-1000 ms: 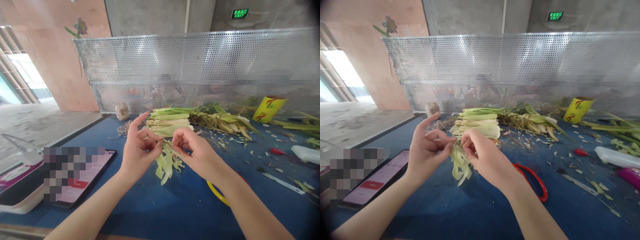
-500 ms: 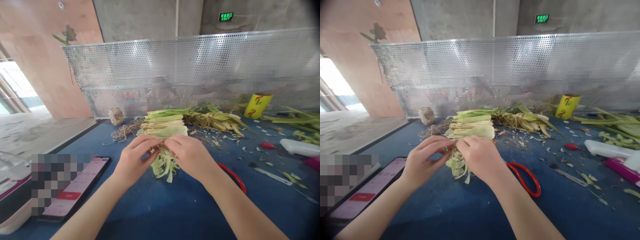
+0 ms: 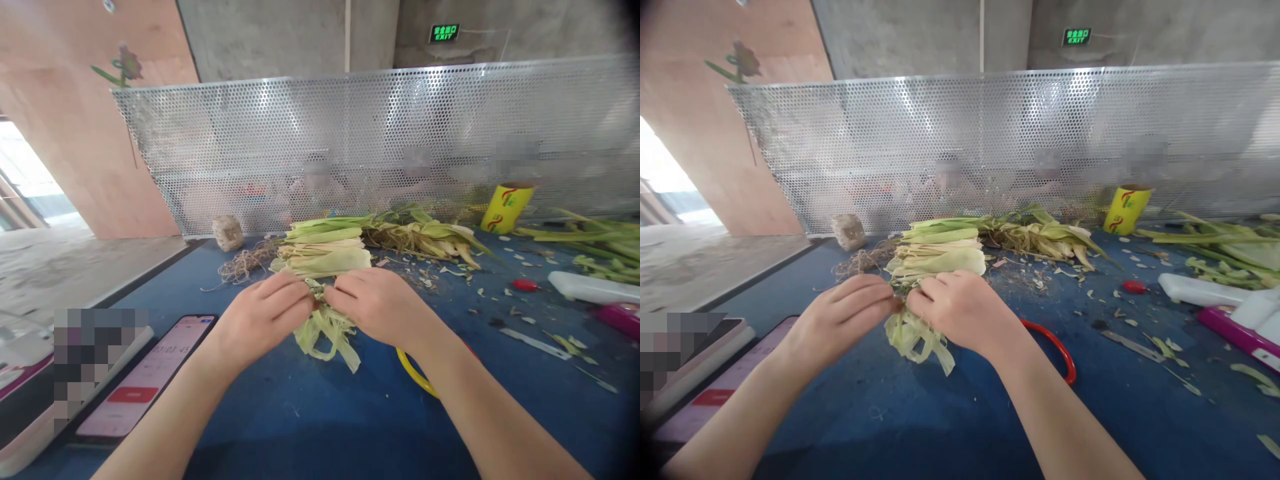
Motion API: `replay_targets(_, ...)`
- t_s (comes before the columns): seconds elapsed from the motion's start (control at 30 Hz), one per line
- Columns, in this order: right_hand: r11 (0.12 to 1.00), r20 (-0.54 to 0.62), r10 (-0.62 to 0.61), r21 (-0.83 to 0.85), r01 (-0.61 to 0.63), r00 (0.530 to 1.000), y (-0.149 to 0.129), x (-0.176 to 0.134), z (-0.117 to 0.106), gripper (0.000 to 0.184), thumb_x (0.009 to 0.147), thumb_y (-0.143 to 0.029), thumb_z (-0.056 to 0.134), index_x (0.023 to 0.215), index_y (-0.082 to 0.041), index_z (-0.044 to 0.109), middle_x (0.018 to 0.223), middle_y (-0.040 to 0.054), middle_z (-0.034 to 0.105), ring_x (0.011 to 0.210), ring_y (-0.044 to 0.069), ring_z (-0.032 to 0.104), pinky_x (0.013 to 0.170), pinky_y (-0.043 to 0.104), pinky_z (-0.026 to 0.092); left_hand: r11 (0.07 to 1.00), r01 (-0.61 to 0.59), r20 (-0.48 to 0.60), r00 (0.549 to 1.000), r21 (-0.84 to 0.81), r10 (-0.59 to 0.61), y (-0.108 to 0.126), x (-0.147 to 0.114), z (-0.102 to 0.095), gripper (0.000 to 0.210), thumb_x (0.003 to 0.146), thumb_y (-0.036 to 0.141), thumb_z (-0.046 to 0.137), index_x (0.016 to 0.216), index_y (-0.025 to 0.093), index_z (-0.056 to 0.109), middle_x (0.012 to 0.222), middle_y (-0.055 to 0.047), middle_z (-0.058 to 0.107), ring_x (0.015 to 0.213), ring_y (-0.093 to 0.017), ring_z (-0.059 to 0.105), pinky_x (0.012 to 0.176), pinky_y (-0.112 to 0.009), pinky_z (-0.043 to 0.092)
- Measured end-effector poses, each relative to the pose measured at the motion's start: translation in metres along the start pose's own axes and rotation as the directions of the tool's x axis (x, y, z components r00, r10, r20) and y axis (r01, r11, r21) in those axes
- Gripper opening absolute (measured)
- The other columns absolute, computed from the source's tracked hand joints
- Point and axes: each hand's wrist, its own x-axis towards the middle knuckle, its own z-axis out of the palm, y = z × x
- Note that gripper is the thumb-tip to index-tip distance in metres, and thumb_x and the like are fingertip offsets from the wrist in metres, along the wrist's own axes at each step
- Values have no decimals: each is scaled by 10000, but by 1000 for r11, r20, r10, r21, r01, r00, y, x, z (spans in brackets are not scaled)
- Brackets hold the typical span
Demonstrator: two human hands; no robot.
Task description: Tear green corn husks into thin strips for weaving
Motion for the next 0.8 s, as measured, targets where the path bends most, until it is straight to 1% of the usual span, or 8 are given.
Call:
replay_targets(0.03,999,5,-35,-3,35,999,2,-2,1,232,858,-93,342,798,-163,555,669,16,536,592,126,447,559,266,302,999,-34,23,999,4,34,1,1,0,184,829,62,430,738,166,552,736,-20,620,731,-143,584,652,-263,530)
replay_targets(0.1,991,13,-136,-8,136,991,6,-6,1,237,873,-110,337,800,-168,554,668,11,541,592,126,449,548,266,307,996,-80,73,994,-37,82,5,3,1,238,835,37,389,712,163,549,699,-19,618,707,-141,588,646,-260,531)
replay_targets(0.17,971,19,-238,-24,239,971,10,-11,-4,237,875,-111,348,780,-177,554,631,-4,524,571,122,439,519,267,299,989,-83,95,991,-121,95,11,4,3,239,836,39,393,698,165,542,697,-21,618,724,-145,590,671,-269,530)
replay_targets(0.27,931,49,-358,-53,360,933,16,-14,-17,232,858,-77,373,760,-176,559,596,-18,492,551,114,417,484,269,277,969,-77,87,991,-233,99,20,4,4,203,831,56,425,710,172,539,720,-24,620,770,-150,584,720,-287,522)
replay_targets(0.4,870,95,-486,-45,492,869,23,-10,-31,240,853,-62,376,748,-167,564,612,-17,487,570,112,414,495,271,296,961,-56,59,995,-272,75,27,4,0,203,838,57,414,730,168,544,711,-26,616,774,-153,577,734,-297,513)
replay_targets(0.57,834,134,-542,-40,551,830,28,-2,-36,239,864,-75,370,755,-171,560,630,-11,496,592,119,419,506,277,312,962,-33,58,997,-272,51,31,5,-2,225,847,47,385,737,158,548,727,-37,617,767,-156,573,714,-295,508)
replay_targets(0.67,823,154,-552,-56,565,820,29,1,-39,243,872,-80,361,765,-181,555,648,-8,509,609,119,421,518,276,314,958,-29,46,998,-285,44,33,7,-2,217,843,42,393,723,145,543,727,-51,614,765,-160,568,706,-291,500)
replay_targets(0.8,815,171,-559,-70,576,811,33,7,-39,236,877,-99,364,755,-199,539,648,-13,511,604,118,419,515,276,296,949,8,43,999,-316,6,31,5,-3,199,838,45,402,722,132,538,718,-63,609,752,-162,552,676,-282,492)
